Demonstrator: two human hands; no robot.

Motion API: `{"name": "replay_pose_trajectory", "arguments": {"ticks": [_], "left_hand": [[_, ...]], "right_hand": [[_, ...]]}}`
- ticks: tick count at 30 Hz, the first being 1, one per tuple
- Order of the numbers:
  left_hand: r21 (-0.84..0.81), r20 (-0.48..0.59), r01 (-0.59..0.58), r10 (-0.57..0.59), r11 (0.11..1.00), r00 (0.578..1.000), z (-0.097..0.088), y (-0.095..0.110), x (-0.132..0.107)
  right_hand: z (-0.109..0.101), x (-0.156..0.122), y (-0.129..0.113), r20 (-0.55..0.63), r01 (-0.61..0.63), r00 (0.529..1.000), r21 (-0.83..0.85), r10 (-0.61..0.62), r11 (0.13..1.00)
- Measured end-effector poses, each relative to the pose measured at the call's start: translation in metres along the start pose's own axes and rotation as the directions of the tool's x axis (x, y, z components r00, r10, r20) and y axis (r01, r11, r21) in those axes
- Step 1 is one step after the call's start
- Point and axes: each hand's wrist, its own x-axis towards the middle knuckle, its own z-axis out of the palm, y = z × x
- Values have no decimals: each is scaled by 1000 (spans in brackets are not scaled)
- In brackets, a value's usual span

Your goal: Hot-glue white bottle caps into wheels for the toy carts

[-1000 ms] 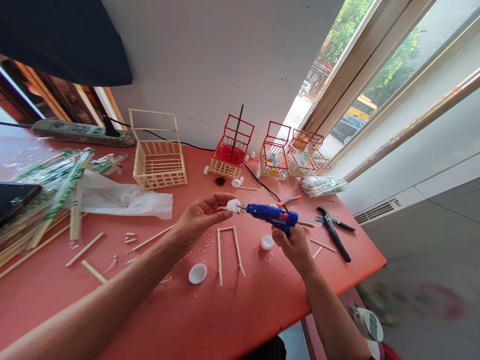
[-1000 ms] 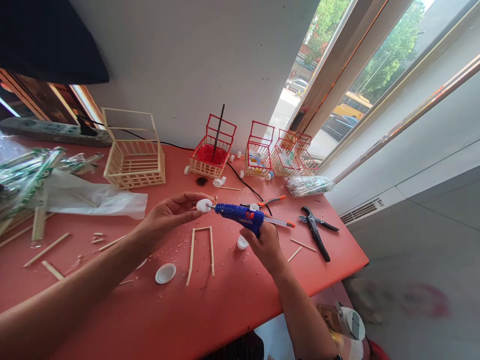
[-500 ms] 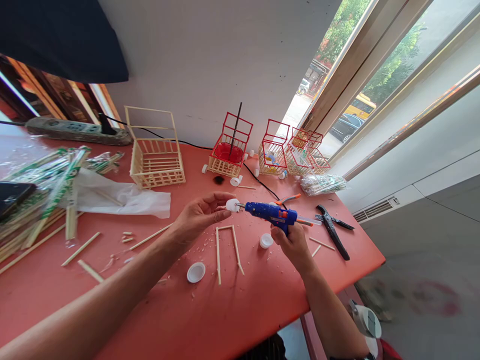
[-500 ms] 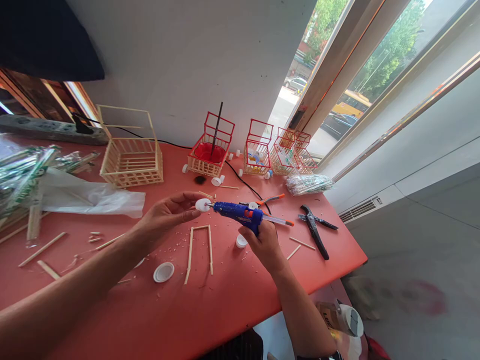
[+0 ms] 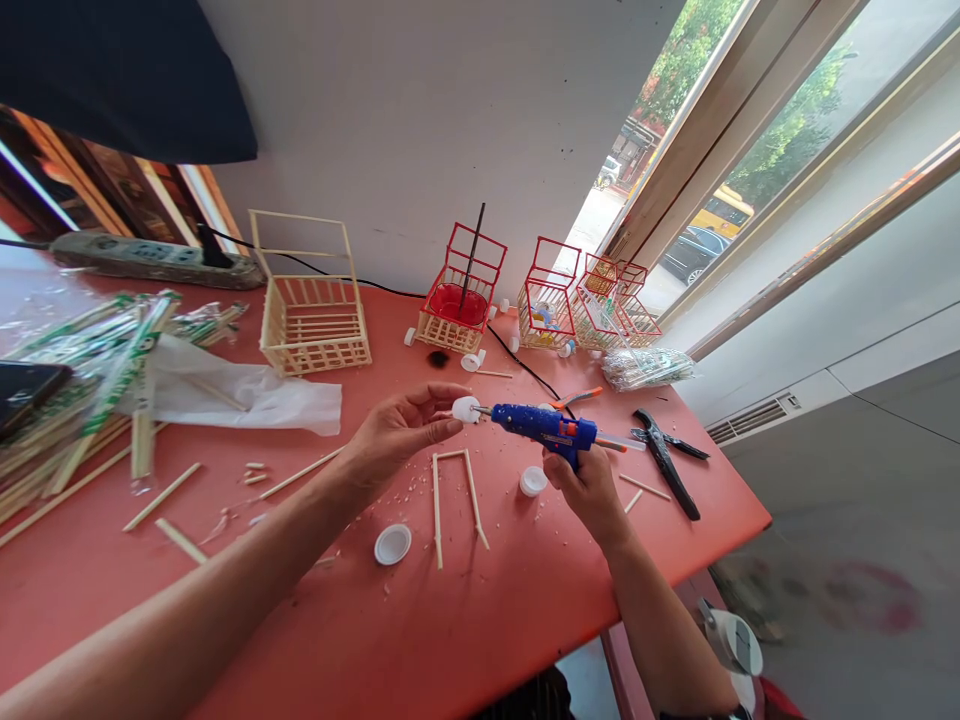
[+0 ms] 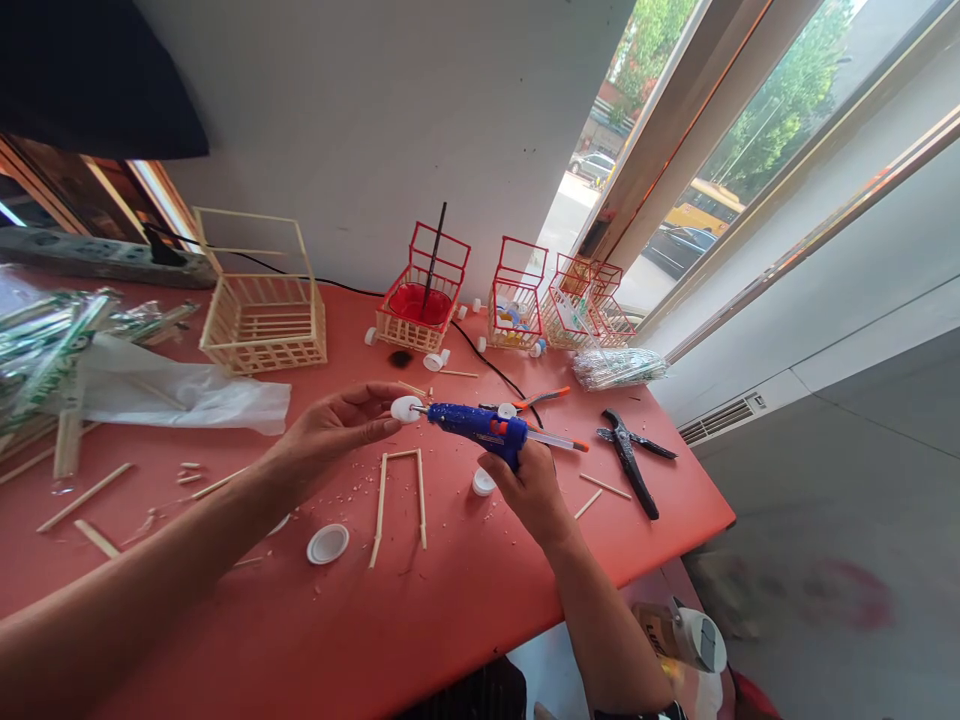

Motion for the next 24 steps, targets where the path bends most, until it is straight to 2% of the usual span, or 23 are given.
{"name": "replay_pose_trajectory", "arguments": {"ticks": [13,20,24], "left_hand": [[-16,-18,-6,6,1000,1000,0,0,-1],[-13,28,-4,4,1000,1000,0,0,-1],[-12,6,-4,4,1000,1000,0,0,-1]], "right_hand": [[0,-1,0,-2,-2,1000,13,2,1000],[-1,0,2,-7,5,1000,16,-5,1000],[-1,0,-1,-1,9,1000,9,-9,1000]]}}
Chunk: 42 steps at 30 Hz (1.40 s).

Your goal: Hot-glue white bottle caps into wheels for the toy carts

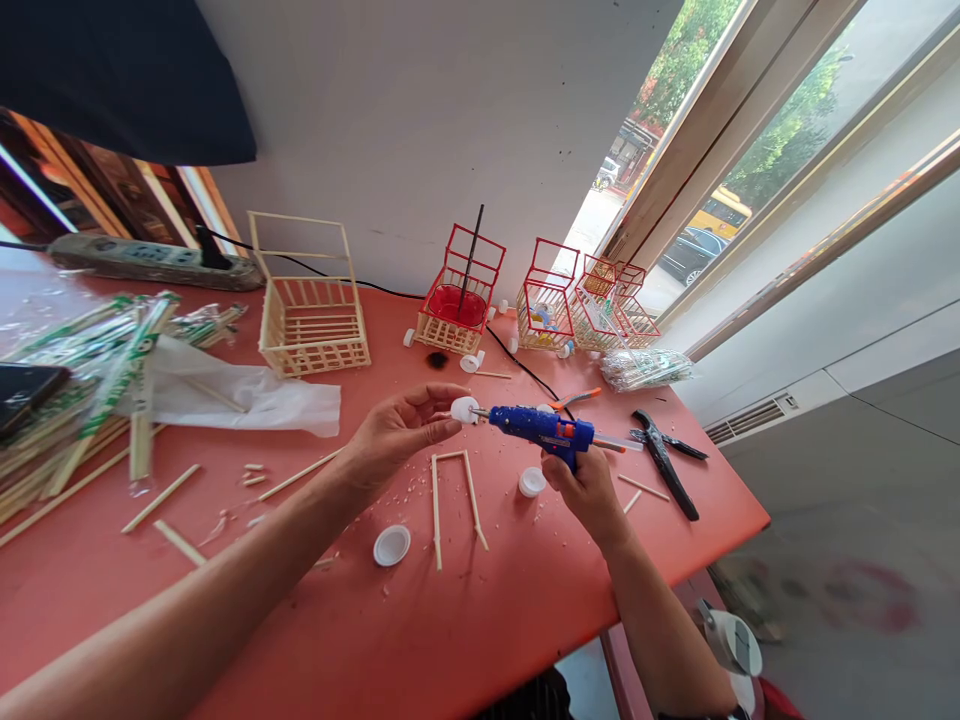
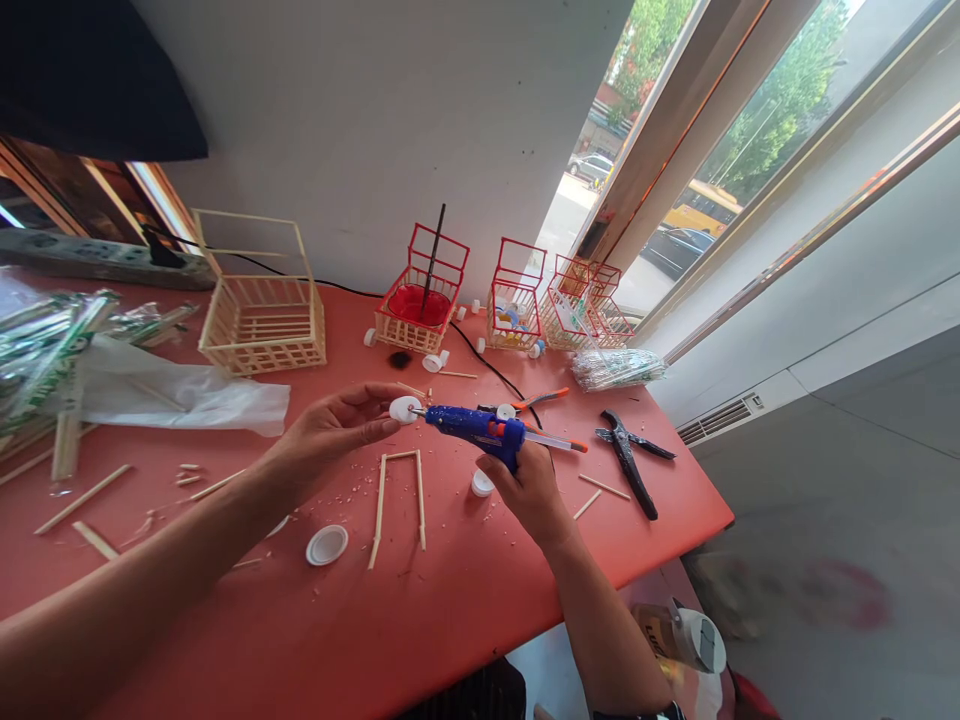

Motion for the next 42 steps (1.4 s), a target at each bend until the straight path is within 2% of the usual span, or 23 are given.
{"name": "replay_pose_trajectory", "arguments": {"ticks": [22,27,31,36,42], "left_hand": [[-2,-6,2,-2,1000,1000,1,1,-1],[5,-7,7,-7,1000,1000,0,-1,0],[20,28,23,-24,1000,999,1,-1,0],[-121,51,58,-53,991,997,2,0,-1],[-288,109,115,-86,951,990,0,2,-1]], "right_hand": [[0,-1,-2,5,-27,1000,16,27,1000],[0,-2,-2,41,-27,999,24,26,999],[1,-3,2,14,-24,1000,71,23,997],[2,-1,6,-85,-48,994,201,66,978],[3,0,3,-83,-19,995,320,49,947]]}}
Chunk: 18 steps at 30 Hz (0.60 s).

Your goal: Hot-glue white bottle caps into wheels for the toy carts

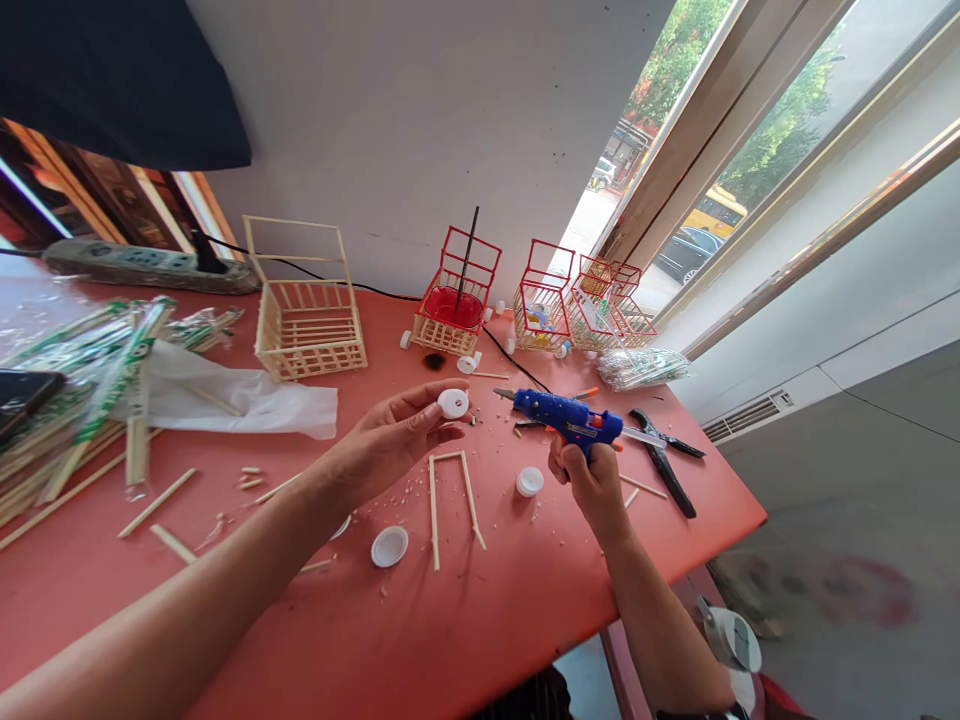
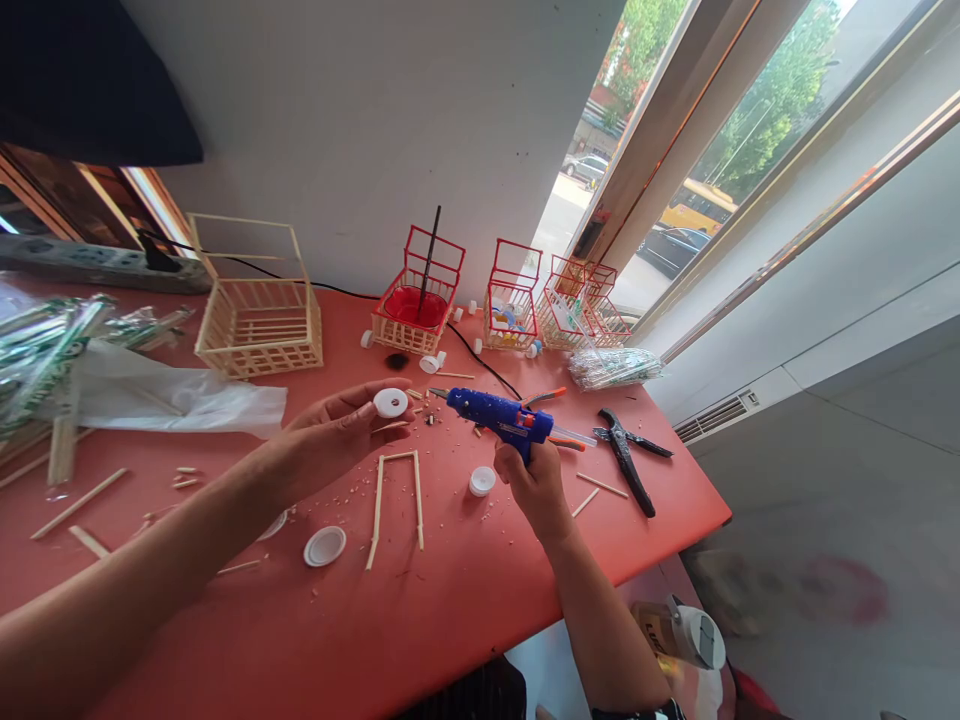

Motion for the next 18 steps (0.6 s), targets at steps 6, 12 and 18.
{"name": "replay_pose_trajectory", "arguments": {"ticks": [6,12,18], "left_hand": [[-47,73,18,-14,999,997,-6,-3,0],[-46,36,-4,6,999,999,-3,0,1],[80,-68,-28,33,996,997,4,9,2]], "right_hand": [[0,0,-3,16,3,1000,18,-4,1000],[0,0,-5,25,-7,1000,-6,7,1000],[0,0,-6,29,7,1000,-30,-6,1000]]}}
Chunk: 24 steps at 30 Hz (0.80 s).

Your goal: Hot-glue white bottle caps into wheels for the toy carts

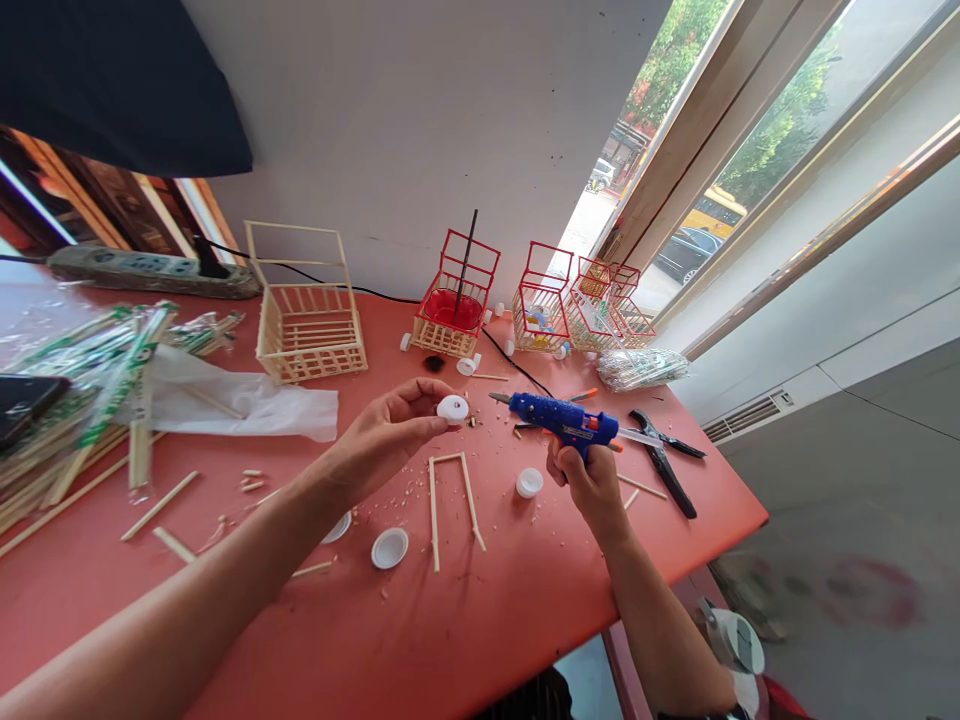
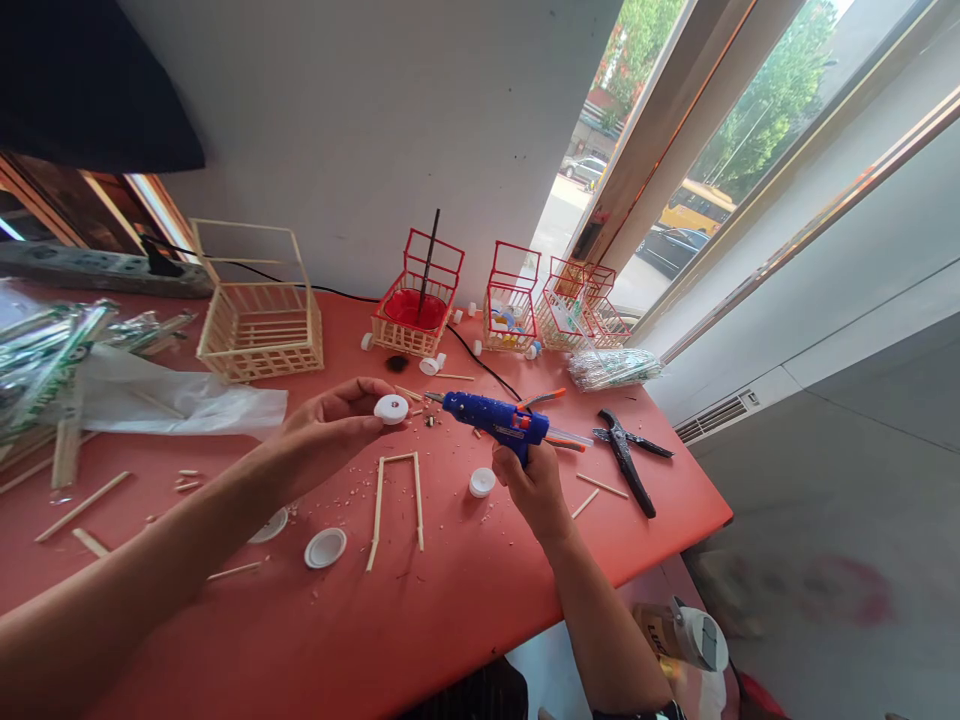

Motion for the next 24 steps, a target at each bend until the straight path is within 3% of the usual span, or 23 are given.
{"name": "replay_pose_trajectory", "arguments": {"ticks": [6,18,24], "left_hand": [[187,-31,10,-4,982,1000,-3,-2,0],[331,-52,9,9,944,999,-8,0,1],[422,-23,61,-57,904,998,-6,-2,4]], "right_hand": [[0,0,0,5,-12,1000,-25,12,1000],[-1,-1,2,-17,-2,1000,-2,2,1000],[0,0,1,-9,1,1000,0,-1,1000]]}}
